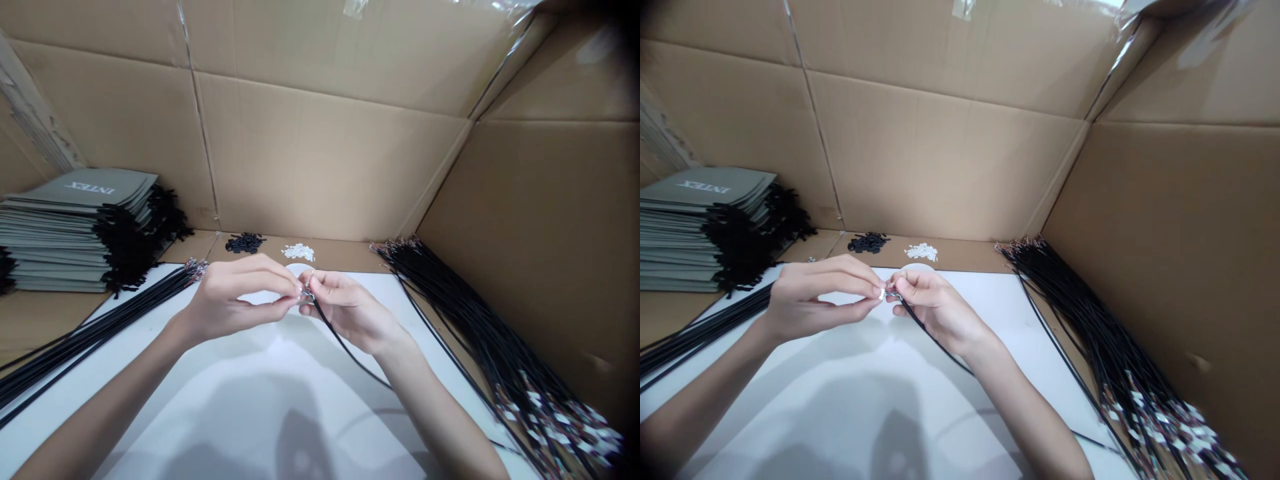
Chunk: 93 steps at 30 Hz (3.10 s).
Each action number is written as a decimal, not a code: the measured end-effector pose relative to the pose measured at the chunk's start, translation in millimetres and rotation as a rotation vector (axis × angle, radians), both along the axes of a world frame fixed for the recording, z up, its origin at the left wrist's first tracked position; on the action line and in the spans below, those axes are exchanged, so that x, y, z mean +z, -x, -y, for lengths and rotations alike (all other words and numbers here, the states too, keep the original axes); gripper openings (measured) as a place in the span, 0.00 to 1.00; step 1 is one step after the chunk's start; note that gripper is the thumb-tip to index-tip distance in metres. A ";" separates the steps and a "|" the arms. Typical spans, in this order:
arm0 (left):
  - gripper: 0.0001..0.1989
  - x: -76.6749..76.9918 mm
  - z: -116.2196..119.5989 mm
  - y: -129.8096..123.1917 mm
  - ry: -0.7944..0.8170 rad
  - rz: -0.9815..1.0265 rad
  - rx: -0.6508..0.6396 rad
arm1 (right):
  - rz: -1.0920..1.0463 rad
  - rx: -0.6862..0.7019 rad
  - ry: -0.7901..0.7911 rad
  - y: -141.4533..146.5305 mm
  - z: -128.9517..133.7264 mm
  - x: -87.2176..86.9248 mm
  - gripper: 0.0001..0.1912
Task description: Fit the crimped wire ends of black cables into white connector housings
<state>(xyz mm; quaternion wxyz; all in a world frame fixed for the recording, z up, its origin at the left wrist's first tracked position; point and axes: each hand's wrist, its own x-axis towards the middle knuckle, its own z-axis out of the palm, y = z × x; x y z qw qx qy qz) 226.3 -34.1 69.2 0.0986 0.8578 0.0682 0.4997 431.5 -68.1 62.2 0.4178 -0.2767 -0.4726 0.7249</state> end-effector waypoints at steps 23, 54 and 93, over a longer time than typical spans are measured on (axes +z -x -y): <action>0.05 2.2 -2.0 -0.8 0.605 -0.046 0.050 | 0.093 -0.426 -0.345 23.8 1.6 -15.3 0.13; 0.07 13.8 -9.6 12.8 0.765 -0.229 0.148 | 0.133 -0.432 -0.403 28.8 2.2 -23.7 0.07; 0.06 14.9 5.3 4.3 0.652 -0.111 0.242 | 0.119 -0.502 -0.417 28.4 2.8 -18.8 0.07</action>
